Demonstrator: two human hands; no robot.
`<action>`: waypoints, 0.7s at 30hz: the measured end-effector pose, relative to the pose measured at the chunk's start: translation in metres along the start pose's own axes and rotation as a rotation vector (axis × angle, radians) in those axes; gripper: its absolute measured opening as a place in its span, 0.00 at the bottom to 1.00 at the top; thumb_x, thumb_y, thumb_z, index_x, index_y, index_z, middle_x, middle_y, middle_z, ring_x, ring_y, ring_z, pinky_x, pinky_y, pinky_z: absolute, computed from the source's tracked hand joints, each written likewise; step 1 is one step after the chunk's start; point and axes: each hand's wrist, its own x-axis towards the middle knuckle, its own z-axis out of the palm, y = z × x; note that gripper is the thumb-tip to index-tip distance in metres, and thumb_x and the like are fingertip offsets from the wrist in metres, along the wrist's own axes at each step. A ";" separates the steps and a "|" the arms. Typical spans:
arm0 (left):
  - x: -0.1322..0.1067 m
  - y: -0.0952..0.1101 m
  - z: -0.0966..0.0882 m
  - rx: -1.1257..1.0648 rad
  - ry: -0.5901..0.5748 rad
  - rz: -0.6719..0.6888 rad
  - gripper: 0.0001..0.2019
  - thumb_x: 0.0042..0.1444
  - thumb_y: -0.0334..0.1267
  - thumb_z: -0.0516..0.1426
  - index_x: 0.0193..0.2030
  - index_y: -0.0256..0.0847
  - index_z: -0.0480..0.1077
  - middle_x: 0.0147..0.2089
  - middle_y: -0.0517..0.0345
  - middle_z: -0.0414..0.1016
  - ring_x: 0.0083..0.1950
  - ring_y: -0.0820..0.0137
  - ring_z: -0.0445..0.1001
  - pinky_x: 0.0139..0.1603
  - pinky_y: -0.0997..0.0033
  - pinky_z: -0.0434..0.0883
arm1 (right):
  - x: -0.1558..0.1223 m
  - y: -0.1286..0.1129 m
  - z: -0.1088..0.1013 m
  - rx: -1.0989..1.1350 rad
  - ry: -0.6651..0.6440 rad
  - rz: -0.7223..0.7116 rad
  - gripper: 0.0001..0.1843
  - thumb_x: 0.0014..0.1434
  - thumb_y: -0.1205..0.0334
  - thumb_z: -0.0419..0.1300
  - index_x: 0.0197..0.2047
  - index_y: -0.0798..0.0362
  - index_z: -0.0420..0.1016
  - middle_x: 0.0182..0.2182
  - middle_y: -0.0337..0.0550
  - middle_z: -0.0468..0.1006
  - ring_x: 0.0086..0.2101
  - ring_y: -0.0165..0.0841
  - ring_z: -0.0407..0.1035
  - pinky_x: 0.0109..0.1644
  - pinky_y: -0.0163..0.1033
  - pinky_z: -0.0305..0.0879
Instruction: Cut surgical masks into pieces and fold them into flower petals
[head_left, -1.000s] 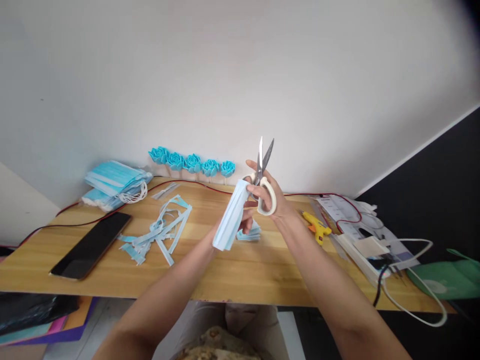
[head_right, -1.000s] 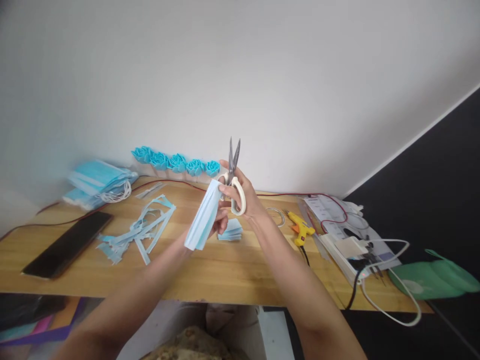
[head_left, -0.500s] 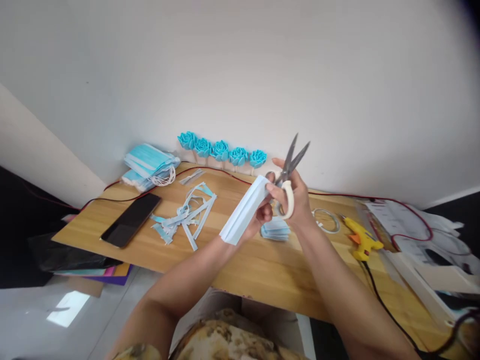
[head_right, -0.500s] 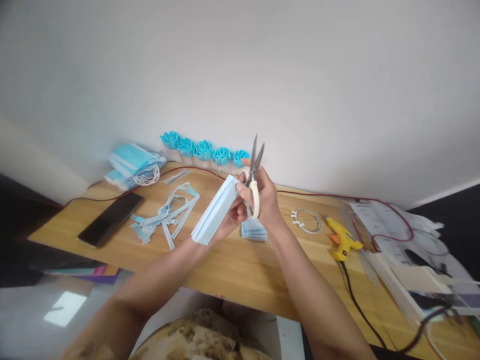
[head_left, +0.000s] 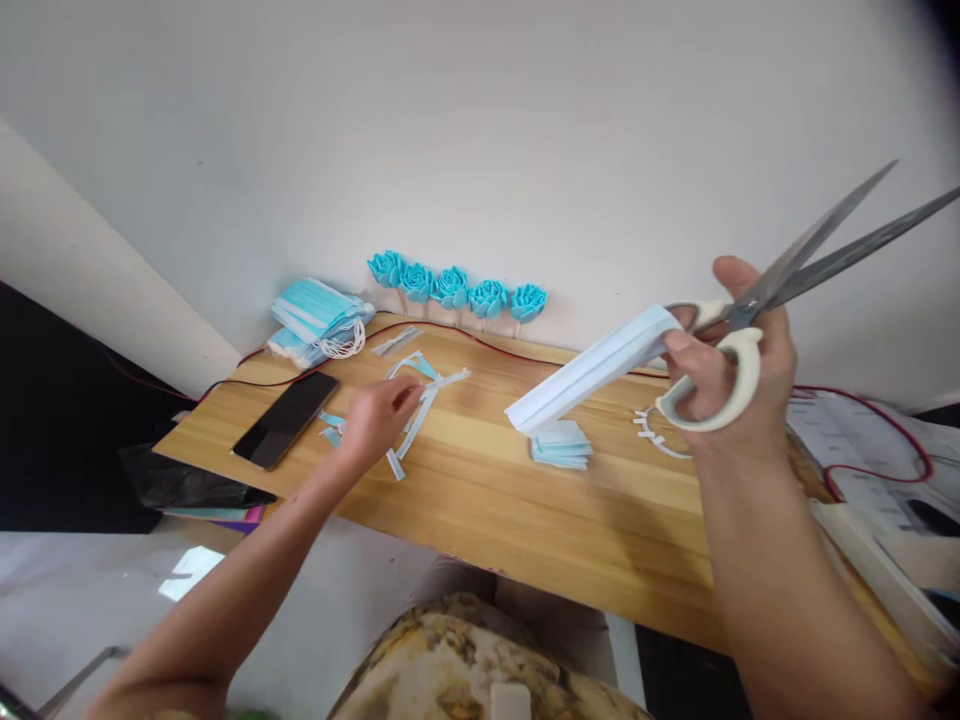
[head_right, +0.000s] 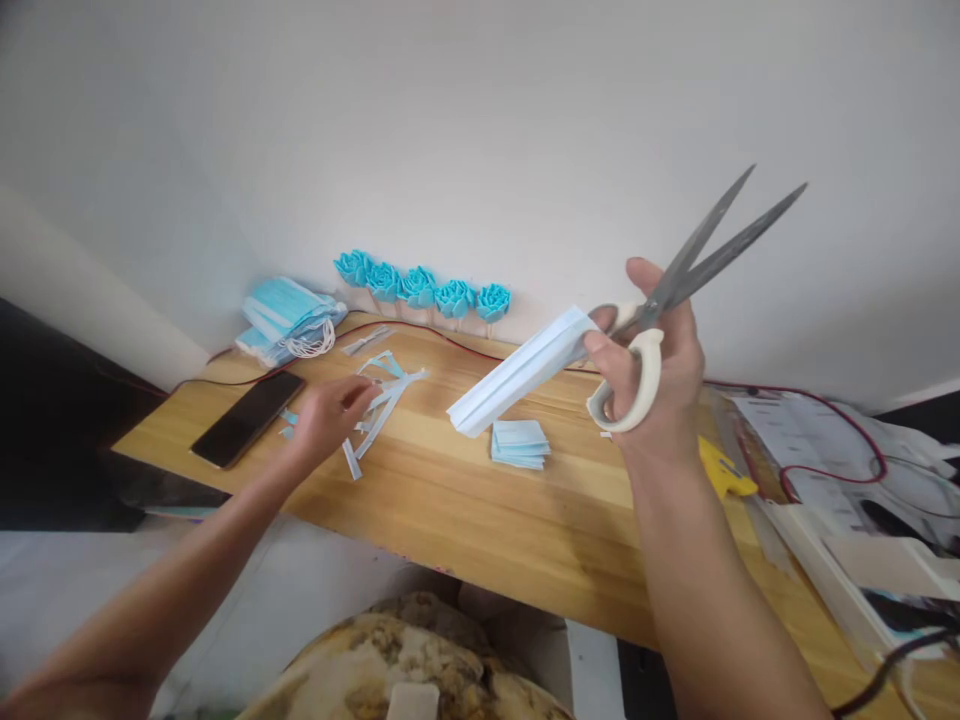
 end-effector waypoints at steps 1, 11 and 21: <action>-0.005 -0.014 -0.006 0.124 -0.035 0.042 0.16 0.62 0.44 0.51 0.39 0.38 0.77 0.31 0.54 0.76 0.32 0.68 0.70 0.36 0.69 0.63 | -0.004 -0.001 -0.003 -0.010 -0.002 0.008 0.31 0.43 0.68 0.70 0.52 0.41 0.75 0.29 0.37 0.73 0.30 0.31 0.67 0.32 0.40 0.64; -0.025 -0.051 -0.002 0.387 -0.065 0.097 0.30 0.60 0.52 0.54 0.65 0.38 0.63 0.65 0.38 0.66 0.64 0.50 0.64 0.62 0.47 0.62 | -0.031 -0.005 -0.015 -0.115 -0.035 0.109 0.30 0.46 0.67 0.70 0.53 0.43 0.73 0.30 0.39 0.73 0.32 0.33 0.67 0.32 0.41 0.62; -0.030 -0.005 0.012 0.178 0.081 0.127 0.23 0.62 0.48 0.52 0.60 0.39 0.66 0.69 0.39 0.59 0.69 0.48 0.57 0.67 0.43 0.57 | -0.045 0.001 -0.005 -0.063 -0.153 0.301 0.30 0.50 0.62 0.69 0.56 0.41 0.70 0.33 0.36 0.72 0.30 0.29 0.64 0.33 0.37 0.64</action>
